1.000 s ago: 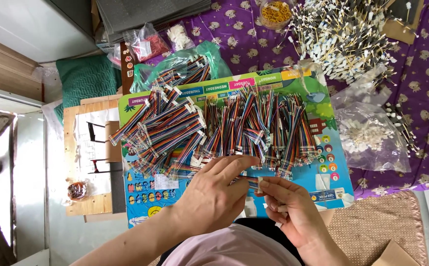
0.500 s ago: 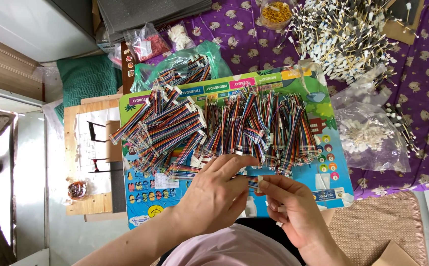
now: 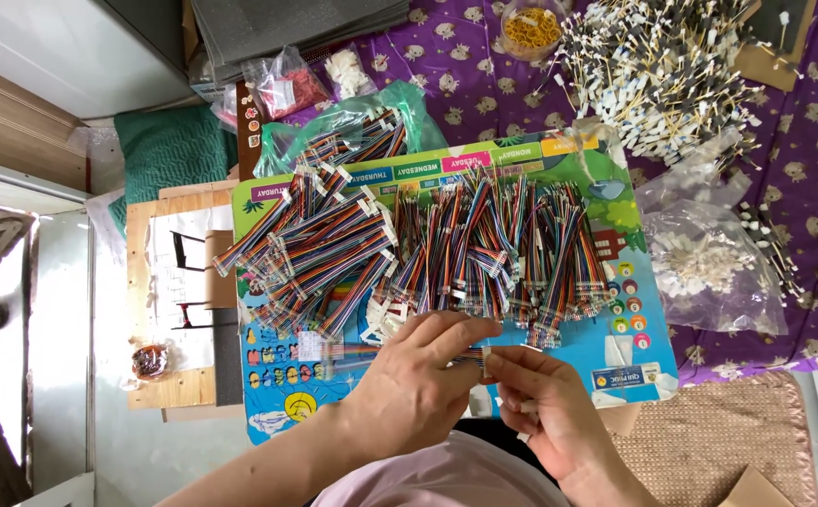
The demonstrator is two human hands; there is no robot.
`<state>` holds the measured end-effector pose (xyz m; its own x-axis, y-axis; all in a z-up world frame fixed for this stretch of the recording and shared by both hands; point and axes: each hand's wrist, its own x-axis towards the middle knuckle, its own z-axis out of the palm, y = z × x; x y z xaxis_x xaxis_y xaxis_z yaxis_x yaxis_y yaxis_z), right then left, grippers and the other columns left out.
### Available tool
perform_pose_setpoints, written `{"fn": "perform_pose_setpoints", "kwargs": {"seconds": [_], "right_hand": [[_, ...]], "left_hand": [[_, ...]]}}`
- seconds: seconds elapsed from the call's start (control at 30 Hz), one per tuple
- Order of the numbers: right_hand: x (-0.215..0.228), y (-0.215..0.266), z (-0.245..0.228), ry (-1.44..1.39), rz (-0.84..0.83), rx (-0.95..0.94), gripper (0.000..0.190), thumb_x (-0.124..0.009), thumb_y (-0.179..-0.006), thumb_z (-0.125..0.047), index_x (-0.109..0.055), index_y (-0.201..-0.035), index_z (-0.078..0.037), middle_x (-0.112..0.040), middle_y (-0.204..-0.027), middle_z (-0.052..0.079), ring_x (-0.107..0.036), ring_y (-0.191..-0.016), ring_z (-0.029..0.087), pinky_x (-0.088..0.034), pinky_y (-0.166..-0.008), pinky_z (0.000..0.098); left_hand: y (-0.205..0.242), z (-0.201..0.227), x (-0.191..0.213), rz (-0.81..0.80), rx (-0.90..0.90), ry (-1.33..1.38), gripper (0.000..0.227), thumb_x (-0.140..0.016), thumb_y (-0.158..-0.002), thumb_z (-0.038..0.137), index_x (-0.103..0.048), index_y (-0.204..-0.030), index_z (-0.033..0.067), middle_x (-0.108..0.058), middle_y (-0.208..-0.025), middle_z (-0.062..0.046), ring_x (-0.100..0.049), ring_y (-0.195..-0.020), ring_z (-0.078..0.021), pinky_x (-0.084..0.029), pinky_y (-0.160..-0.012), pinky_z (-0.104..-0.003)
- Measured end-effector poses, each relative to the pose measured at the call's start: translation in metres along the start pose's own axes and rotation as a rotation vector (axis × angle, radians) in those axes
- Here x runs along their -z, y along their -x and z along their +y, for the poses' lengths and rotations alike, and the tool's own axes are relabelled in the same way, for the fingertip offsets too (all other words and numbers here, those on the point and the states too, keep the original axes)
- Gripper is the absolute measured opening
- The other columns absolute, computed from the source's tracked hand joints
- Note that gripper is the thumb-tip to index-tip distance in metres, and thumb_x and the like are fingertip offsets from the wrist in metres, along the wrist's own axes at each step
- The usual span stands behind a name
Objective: Attaching white plastic connectors to the ends of multi-colored wire bundles
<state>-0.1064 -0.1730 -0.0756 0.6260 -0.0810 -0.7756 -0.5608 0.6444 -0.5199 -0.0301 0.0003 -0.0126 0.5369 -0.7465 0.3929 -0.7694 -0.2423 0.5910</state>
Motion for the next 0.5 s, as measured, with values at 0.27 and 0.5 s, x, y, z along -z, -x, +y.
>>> {"fn": "perform_pose_setpoints", "kwargs": {"seconds": [0.27,0.5], "right_hand": [[-0.005,-0.006,0.007,0.024,0.023,-0.004,0.011,-0.072,-0.081,0.002,-0.071,-0.09,0.007,-0.064,-0.065,0.018,-0.033,-0.039,0.009,-0.016,-0.03,0.0217],[0.047,-0.035,0.006,0.512,0.503,0.174,0.039,-0.066,-0.089,-0.037,-0.067,-0.117,-0.01,-0.047,-0.057,0.001,-0.036,-0.04,0.012,-0.024,-0.033,0.0266]], "left_hand": [[0.012,-0.009,-0.006,0.019,0.131,0.008,0.011,-0.056,-0.087,0.004,-0.059,-0.076,0.0023,-0.062,-0.117,-0.016,-0.062,-0.092,-0.0341,-0.05,-0.069,-0.047],[0.031,-0.144,0.023,0.054,0.513,-0.364,0.021,-0.049,-0.091,-0.005,-0.065,-0.086,0.0076,-0.071,-0.101,-0.007,-0.073,-0.081,-0.0203,-0.061,-0.05,-0.026]]}}
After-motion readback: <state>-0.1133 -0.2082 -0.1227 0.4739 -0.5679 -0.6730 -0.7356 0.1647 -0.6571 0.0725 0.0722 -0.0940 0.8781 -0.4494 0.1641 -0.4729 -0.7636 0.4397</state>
